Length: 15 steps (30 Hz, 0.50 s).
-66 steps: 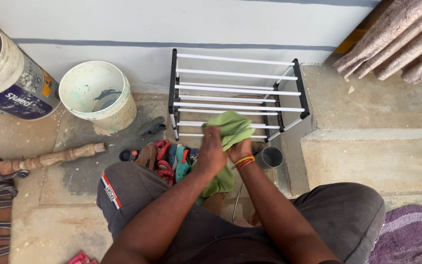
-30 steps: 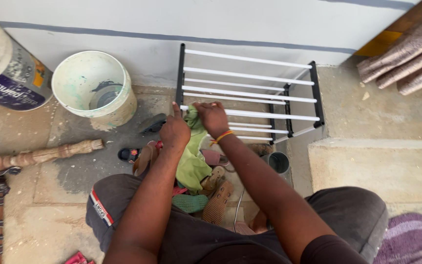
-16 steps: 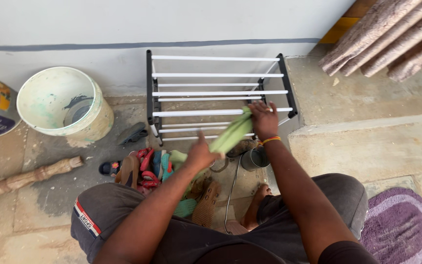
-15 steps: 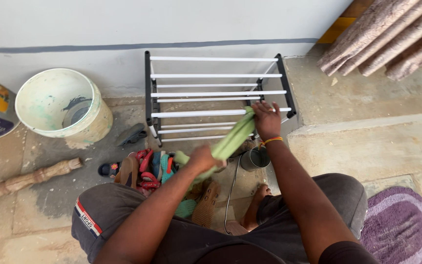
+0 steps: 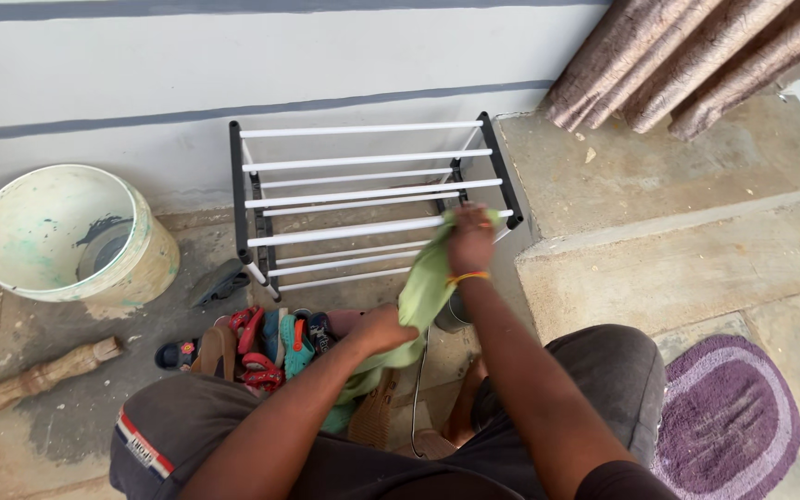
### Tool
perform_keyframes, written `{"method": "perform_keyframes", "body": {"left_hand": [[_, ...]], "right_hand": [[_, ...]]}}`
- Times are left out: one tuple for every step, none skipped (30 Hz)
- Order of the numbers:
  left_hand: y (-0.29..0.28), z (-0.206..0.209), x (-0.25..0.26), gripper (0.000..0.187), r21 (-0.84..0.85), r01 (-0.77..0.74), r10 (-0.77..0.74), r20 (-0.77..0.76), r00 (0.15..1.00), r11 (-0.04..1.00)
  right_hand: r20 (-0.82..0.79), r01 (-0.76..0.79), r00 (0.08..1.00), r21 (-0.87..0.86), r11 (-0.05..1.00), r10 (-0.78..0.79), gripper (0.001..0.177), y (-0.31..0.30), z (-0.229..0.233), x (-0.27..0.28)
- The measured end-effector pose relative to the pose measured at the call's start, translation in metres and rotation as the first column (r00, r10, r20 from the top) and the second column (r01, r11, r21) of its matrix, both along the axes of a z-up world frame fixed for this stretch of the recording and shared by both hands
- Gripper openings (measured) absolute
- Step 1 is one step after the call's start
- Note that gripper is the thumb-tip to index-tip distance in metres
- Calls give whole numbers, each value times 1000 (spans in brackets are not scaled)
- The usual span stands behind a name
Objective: The person sits on a low stool and wipes the bars of a white and black shoe rack using a green cloth. They repeatedly dip the cloth into a metal cup to wet it and continue wiping the rack's horizontal and vertical bars.
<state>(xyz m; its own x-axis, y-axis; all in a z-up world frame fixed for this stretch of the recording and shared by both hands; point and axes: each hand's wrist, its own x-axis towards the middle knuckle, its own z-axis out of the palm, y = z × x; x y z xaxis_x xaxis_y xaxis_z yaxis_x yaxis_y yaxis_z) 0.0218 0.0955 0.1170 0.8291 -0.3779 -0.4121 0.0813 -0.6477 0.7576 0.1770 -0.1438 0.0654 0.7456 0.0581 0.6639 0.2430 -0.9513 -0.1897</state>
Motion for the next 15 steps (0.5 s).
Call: {"method": "perform_keyframes", "body": {"left_hand": [[4, 7, -1, 60, 78, 39, -42, 30, 999, 996], [9, 14, -3, 65, 157, 76, -86, 58, 995, 985], [14, 21, -3, 69, 235, 108, -131, 83, 988, 966], [21, 27, -4, 71, 308, 158, -175, 31, 984, 938], [30, 33, -4, 74, 376, 209, -216, -26, 976, 903], [38, 38, -4, 76, 439, 263, -251, -86, 964, 859], [48, 43, -3, 76, 452, 254, -246, -79, 966, 855], [60, 47, -2, 76, 465, 246, -241, -71, 968, 850], [71, 50, -2, 76, 477, 235, -234, -64, 970, 847], [80, 52, 0, 74, 483, 230, -227, -66, 972, 845], [90, 53, 1, 72, 489, 223, -218, -68, 974, 843], [99, 54, 2, 70, 495, 216, -209, -70, 975, 842], [108, 53, 2, 69, 497, 201, -187, -77, 979, 844], [118, 52, 2, 69, 499, 186, -166, -85, 983, 846], [127, 50, 3, 69, 502, 170, -143, -92, 985, 848]], "right_hand": [[-38, -32, 999, 54, 998, 34, 31, 21, -1, -7], [-86, -60, 994, 88, 994, 68, 32, 43, -1, -11], [-132, -87, 986, 124, 988, 104, 33, 66, 1, -16], [-146, -137, 977, 113, 984, 153, 34, 88, 3, -23], [-161, -187, 966, 103, 977, 202, 35, 111, 5, -29], [-146, -183, 972, 39, 982, 186, 34, 138, 8, -31], [-131, -178, 976, -26, 984, 174, 35, 161, 12, -33], [-156, -195, 970, -22, 981, 189, 36, 180, 16, -36], [-181, -213, 962, -18, 977, 206, 37, 198, 20, -39], [-206, -231, 953, -14, 973, 223, 38, 215, 24, -42], [-232, -251, 942, -10, 968, 241, 40, 231, 29, -44], [-262, -310, 915, 33, 950, 308, 37, 246, 33, -47], [-290, -366, 881, 79, 927, 373, 34, 260, 36, -51], [-231, -464, 856, 49, 885, 462, 35, 276, 41, -53], [-174, -555, 818, 14, 832, 548, 36, 290, 45, -53]]}}
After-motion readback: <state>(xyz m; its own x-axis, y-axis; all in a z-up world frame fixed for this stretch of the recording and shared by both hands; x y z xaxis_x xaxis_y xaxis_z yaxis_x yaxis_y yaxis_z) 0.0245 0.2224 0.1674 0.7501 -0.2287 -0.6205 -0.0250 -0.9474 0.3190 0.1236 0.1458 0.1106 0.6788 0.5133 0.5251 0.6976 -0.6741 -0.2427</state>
